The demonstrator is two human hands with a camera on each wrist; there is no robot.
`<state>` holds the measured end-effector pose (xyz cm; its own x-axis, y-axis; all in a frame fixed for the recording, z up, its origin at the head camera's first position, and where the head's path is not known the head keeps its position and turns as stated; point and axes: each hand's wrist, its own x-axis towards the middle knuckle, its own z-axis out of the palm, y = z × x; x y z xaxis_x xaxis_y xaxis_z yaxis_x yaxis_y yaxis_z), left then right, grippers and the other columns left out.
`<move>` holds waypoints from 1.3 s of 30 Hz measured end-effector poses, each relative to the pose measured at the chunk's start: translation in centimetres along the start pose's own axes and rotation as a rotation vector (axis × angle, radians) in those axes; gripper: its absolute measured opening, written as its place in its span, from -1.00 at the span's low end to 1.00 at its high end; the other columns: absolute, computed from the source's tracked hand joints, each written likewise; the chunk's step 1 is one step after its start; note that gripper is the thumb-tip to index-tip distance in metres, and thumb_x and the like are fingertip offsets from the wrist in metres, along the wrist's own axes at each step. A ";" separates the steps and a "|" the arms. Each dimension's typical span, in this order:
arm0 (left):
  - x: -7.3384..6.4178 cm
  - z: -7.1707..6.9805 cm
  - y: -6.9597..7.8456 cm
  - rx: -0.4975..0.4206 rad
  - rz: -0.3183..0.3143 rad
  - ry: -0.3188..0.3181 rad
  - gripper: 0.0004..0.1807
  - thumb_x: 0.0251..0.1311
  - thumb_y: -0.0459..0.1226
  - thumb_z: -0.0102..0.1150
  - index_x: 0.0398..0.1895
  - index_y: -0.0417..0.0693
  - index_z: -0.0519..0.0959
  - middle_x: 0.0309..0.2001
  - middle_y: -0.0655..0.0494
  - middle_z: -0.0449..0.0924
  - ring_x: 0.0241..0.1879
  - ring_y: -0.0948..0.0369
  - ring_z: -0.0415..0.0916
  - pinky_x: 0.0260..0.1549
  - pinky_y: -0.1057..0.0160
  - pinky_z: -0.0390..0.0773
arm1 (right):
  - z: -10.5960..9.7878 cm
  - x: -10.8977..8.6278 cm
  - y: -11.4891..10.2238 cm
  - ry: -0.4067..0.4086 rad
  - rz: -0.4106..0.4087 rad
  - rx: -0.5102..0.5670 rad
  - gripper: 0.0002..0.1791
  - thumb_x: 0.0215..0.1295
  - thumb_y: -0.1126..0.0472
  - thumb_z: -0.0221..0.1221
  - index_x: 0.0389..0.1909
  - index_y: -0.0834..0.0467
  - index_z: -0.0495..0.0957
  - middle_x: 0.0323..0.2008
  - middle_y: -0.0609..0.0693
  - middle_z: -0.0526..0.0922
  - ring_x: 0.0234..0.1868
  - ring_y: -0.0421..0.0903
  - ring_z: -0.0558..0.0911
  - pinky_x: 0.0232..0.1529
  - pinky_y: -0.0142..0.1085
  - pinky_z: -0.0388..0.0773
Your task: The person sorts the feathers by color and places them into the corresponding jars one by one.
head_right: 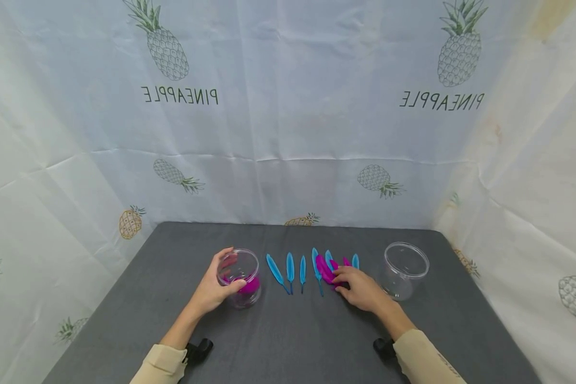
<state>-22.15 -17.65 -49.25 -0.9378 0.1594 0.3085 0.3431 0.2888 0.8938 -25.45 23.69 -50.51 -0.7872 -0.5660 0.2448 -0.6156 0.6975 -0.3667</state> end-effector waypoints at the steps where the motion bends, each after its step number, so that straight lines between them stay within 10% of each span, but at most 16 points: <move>1: 0.0 0.0 0.0 0.002 -0.003 0.001 -0.05 0.09 -0.18 0.51 0.51 -0.02 0.18 0.40 -0.15 0.36 0.41 -0.11 0.29 0.35 -0.24 0.29 | 0.0 0.0 0.0 0.000 -0.004 -0.002 -0.83 0.26 0.33 0.36 -0.13 0.19 0.77 0.08 0.13 0.68 0.24 0.26 0.55 0.22 0.22 0.46; 19: -0.1 0.0 -0.3 -0.004 0.016 -0.006 -0.04 0.11 -0.20 0.50 0.52 -0.11 0.16 0.40 -0.13 0.35 0.41 -0.12 0.29 0.34 -0.27 0.29 | -0.2 0.9 -0.9 0.166 0.033 0.157 -0.83 0.24 0.36 0.38 -0.15 0.17 0.76 -0.17 -0.04 0.79 -0.01 0.08 0.74 -0.02 0.02 0.68; 26: -0.1 -0.1 -0.1 0.004 0.017 -0.007 -0.06 0.11 -0.19 0.49 0.51 -0.04 0.17 0.39 -0.12 0.36 0.41 -0.11 0.29 0.34 -0.25 0.30 | -0.8 1.3 -1.7 0.226 0.059 0.270 -0.84 0.24 0.40 0.37 -0.16 0.25 0.76 -0.26 0.05 0.78 -0.59 -0.27 0.43 -0.65 -0.37 0.40; 39: 0.0 0.0 -0.1 -0.005 0.019 -0.005 -0.04 0.09 -0.19 0.50 0.51 -0.09 0.17 0.38 -0.14 0.36 0.41 -0.12 0.29 0.34 -0.27 0.30 | -1.7 2.1 -2.9 0.313 0.074 0.250 -0.86 0.27 0.39 0.36 -0.17 0.22 0.75 -0.28 -0.01 0.78 -0.41 -0.26 0.63 -0.36 -0.36 0.67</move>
<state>-22.23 -17.71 -49.37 -0.9307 0.1698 0.3240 0.3608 0.2805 0.8895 -25.43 21.22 -47.40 -0.8258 -0.3307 0.4568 -0.5596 0.5809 -0.5911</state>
